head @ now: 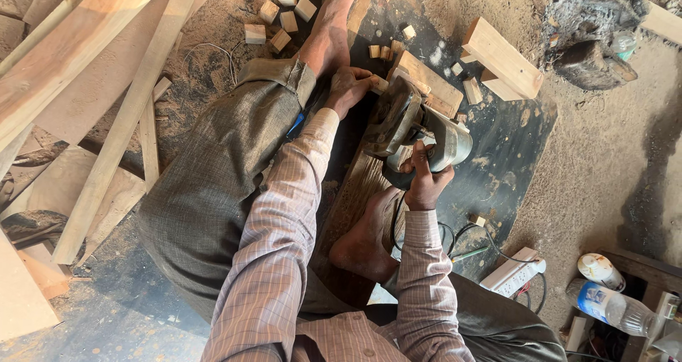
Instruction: The person sits on the ground and cuts small wood blocks from thin wooden strips using a handheld circular saw, bracing the strip against a board with their foot. They mark a strip with a pencil, saw off pieces one at a time, and set the cut blocks aside among a pile of finished blocks.
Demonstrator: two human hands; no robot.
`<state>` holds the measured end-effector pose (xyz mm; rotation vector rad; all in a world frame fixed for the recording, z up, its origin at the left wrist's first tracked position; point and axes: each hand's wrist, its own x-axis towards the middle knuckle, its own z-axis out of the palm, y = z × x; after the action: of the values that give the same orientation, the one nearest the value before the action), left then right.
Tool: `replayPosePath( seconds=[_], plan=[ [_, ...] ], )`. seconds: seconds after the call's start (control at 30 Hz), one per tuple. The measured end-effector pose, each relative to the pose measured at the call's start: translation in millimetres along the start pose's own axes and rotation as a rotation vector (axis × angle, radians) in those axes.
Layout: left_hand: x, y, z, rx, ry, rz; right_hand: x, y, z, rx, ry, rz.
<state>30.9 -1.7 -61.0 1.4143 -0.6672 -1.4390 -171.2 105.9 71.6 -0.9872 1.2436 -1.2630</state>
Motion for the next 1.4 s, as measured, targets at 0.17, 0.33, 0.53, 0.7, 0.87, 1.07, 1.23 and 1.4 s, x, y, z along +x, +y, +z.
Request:
replayPosePath(
  seconds=[0.17, 0.33, 0.53, 0.7, 0.87, 1.07, 1.23, 1.4],
  plan=[
    [3.8, -3.7, 0.9, 0.015, 0.023, 0.003, 1.2, 1.1, 0.9, 0.004, -0.009, -0.017],
    [7.6, -9.3, 1.9, 0.023, 0.025, -0.013, 2.8, 2.7, 0.7, -0.005, -0.01, -0.022],
    [10.3, -11.7, 3.2, 0.014, 0.01, -0.048, 4.8, 2.8, 2.0, -0.017, -0.015, -0.05],
    [11.9, -11.5, 3.7, 0.038, 0.006, -0.059, 6.8, 2.8, 2.8, -0.041, -0.022, -0.072],
    [10.8, -11.7, 4.5, 0.013, 0.016, -0.038, 9.5, 3.8, 3.3, -0.04, -0.002, -0.072],
    [13.1, -11.9, 6.0, -0.027, 0.007, -0.065, 12.6, 2.5, 7.1, -0.036, 0.005, -0.08],
    [13.5, -12.6, 7.1, 0.028, 0.044, -0.041, 14.1, -0.3, 11.4, -0.047, 0.02, -0.086],
    [15.1, -14.1, 8.3, 0.034, 0.052, -0.06, 16.6, -0.7, 14.0, -0.04, 0.038, -0.073]
  ],
)
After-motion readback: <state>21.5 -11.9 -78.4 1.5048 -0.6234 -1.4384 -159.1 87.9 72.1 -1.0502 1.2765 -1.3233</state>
